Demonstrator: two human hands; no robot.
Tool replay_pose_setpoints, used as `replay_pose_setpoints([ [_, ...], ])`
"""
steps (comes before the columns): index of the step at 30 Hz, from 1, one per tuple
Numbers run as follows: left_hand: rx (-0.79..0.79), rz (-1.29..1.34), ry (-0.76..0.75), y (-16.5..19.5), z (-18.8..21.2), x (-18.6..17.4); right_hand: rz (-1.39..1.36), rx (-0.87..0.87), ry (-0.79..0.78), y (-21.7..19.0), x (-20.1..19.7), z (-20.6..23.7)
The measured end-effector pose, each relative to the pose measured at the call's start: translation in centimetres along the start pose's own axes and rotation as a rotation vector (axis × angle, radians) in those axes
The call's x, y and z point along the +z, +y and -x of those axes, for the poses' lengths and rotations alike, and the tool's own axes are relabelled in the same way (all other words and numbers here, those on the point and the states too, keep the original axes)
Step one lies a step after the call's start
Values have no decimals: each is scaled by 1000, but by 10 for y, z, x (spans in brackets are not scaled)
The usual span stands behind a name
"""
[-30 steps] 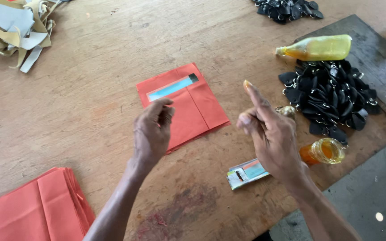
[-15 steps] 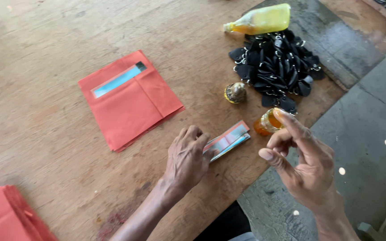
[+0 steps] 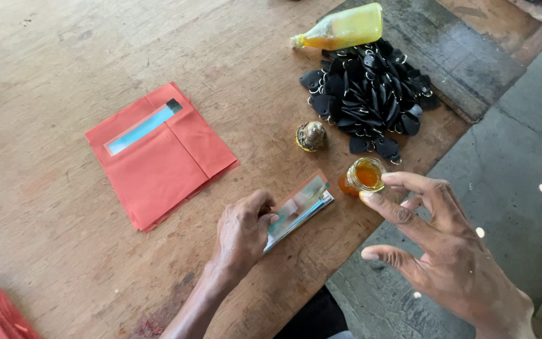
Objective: The person applies glue with a finger to printed paper strips and inserts each strip into the slot of a folded red paper envelope, pressing it flat. They then stack the finished envelope with completed ones and repeat the process with new strips and envelopes.
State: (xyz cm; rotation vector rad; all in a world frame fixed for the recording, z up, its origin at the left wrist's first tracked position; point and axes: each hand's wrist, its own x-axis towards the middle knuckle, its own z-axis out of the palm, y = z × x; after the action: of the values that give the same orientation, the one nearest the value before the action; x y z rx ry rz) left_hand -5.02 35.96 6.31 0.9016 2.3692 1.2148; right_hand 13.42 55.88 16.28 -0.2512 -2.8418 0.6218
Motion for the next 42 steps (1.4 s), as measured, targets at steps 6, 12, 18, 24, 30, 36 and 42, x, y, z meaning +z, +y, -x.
replay_pose_setpoints([
  [6, 158, -73, 119, 6, 0, -5, 13, -59, -1, 9, 2, -3],
  [12, 94, -18, 51, 13, -2, -9, 12, -42, -16, 17, 0, -6],
  [18, 93, 68, 104, 22, 4, -10, 156, -81, 51, 30, -9, -2],
  [24, 85, 45, 85, 25, 5, -5, 94, -35, 12, 42, -6, 0],
  [30, 106, 68, 76, 30, 8, -1, 349, -128, 38, 62, -10, -14],
  [36, 255, 1, 64, 38, 8, 0, 291, -54, -125, 74, -3, -37],
  [42, 93, 57, 34, 43, 15, 3, 340, -33, -240, 82, 9, -53],
])
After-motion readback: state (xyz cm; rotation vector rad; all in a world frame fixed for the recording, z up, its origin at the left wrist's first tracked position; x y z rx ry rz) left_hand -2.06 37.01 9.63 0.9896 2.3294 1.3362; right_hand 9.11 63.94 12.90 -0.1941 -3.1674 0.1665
